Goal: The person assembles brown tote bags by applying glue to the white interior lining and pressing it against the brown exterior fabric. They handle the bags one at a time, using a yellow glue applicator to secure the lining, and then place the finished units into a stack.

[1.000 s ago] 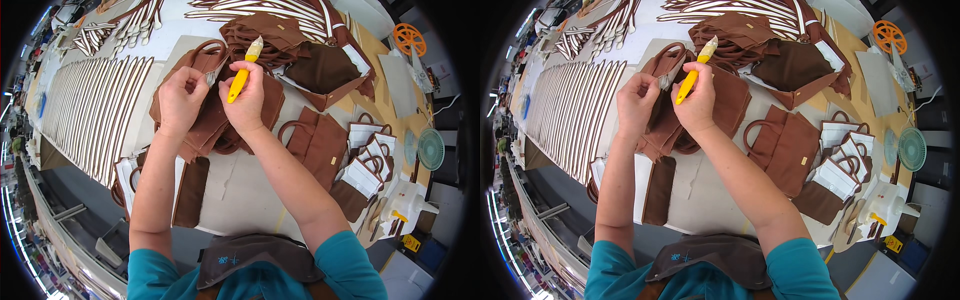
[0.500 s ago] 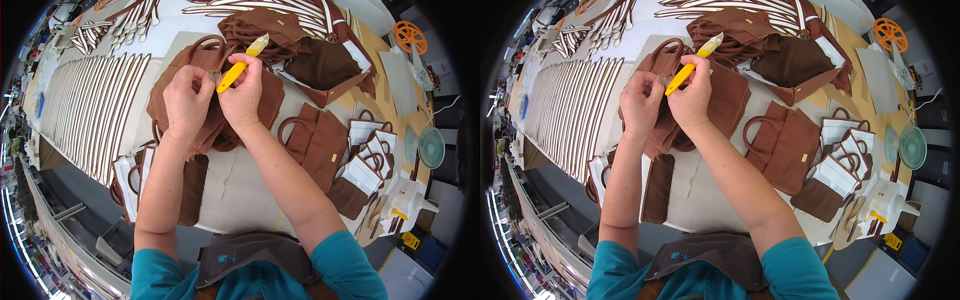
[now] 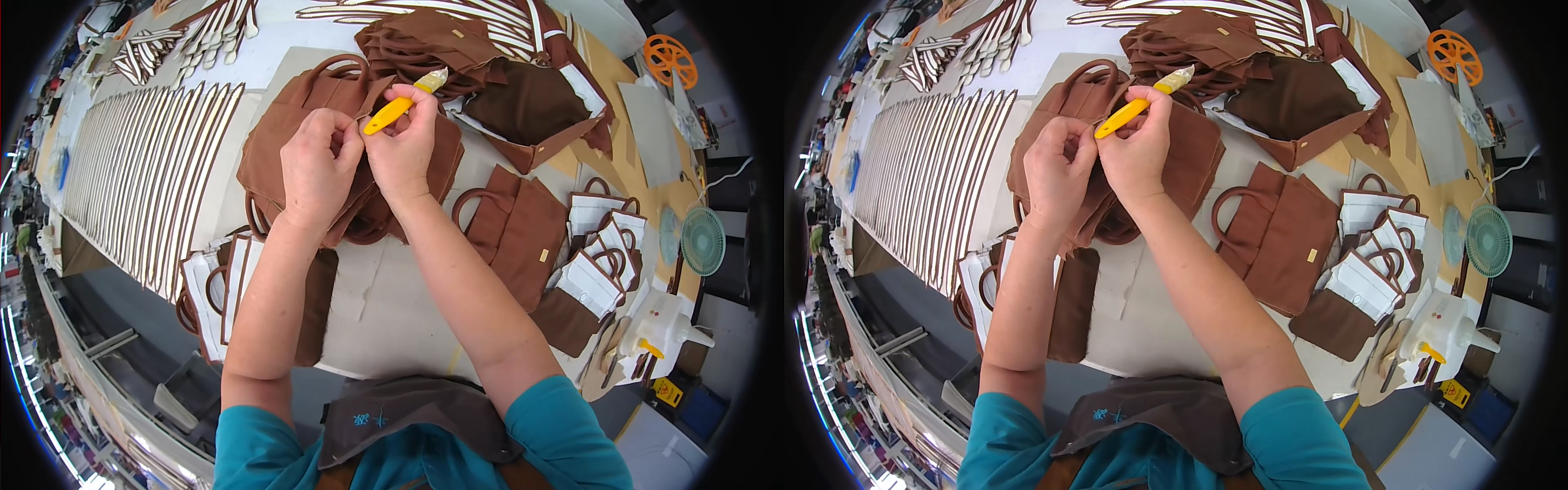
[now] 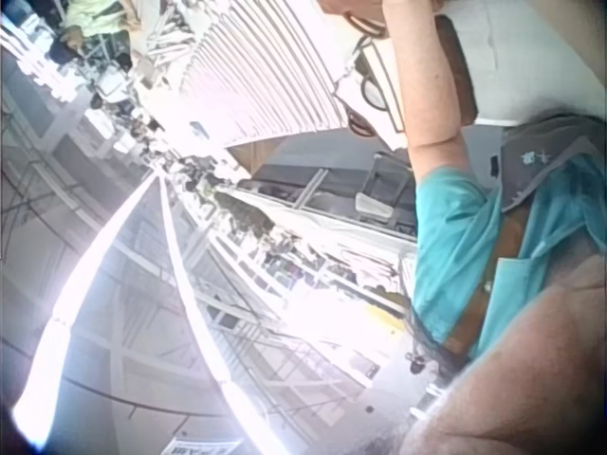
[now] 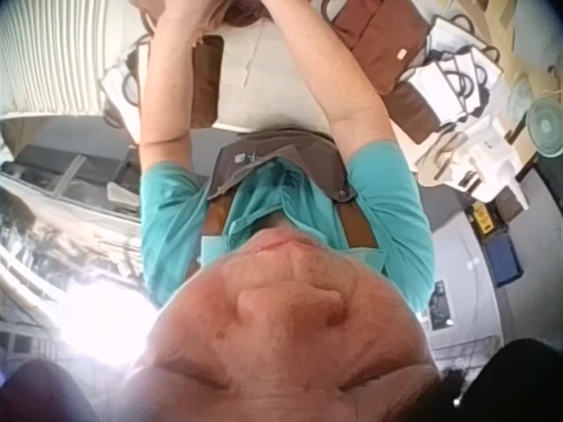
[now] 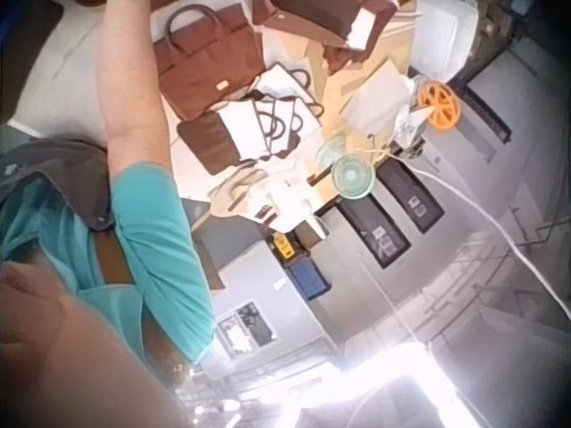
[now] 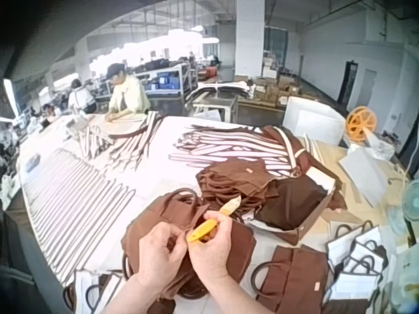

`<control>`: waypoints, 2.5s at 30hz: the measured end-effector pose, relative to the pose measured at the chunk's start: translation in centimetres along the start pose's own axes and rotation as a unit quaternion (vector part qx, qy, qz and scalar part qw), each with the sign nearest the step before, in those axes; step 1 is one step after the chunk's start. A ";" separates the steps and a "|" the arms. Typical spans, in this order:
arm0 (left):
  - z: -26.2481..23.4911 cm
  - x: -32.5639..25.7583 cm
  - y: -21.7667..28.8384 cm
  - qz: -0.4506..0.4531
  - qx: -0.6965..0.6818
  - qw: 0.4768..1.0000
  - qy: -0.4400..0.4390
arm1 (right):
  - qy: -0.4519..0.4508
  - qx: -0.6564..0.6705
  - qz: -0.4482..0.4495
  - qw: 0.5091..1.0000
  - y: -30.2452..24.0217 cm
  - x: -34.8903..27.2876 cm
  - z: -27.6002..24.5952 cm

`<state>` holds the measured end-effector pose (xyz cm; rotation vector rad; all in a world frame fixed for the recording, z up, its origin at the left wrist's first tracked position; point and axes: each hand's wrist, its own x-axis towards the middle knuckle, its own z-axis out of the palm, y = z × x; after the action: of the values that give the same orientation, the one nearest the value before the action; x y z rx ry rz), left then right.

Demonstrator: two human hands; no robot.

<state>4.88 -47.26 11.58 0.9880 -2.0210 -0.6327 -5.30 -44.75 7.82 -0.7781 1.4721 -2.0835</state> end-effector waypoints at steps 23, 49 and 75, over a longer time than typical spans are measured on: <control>-0.6 -12.9 -2.0 0.152 -0.094 0.984 -0.004 | -0.084 0.066 -0.020 0.994 -0.2 0.2 -0.1; -4.2 -15.7 -0.5 -0.263 -0.334 0.902 0.075 | -0.314 0.090 -0.103 0.939 -24.4 -5.3 -10.8; -1.3 -28.7 15.0 -0.210 -0.283 0.919 -0.174 | -0.179 -0.161 0.006 0.971 -14.9 -24.6 -20.8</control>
<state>10.78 -15.39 10.52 0.9953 -1.7377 -1.6213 -2.34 -9.62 12.03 -1.1938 1.6126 -1.6026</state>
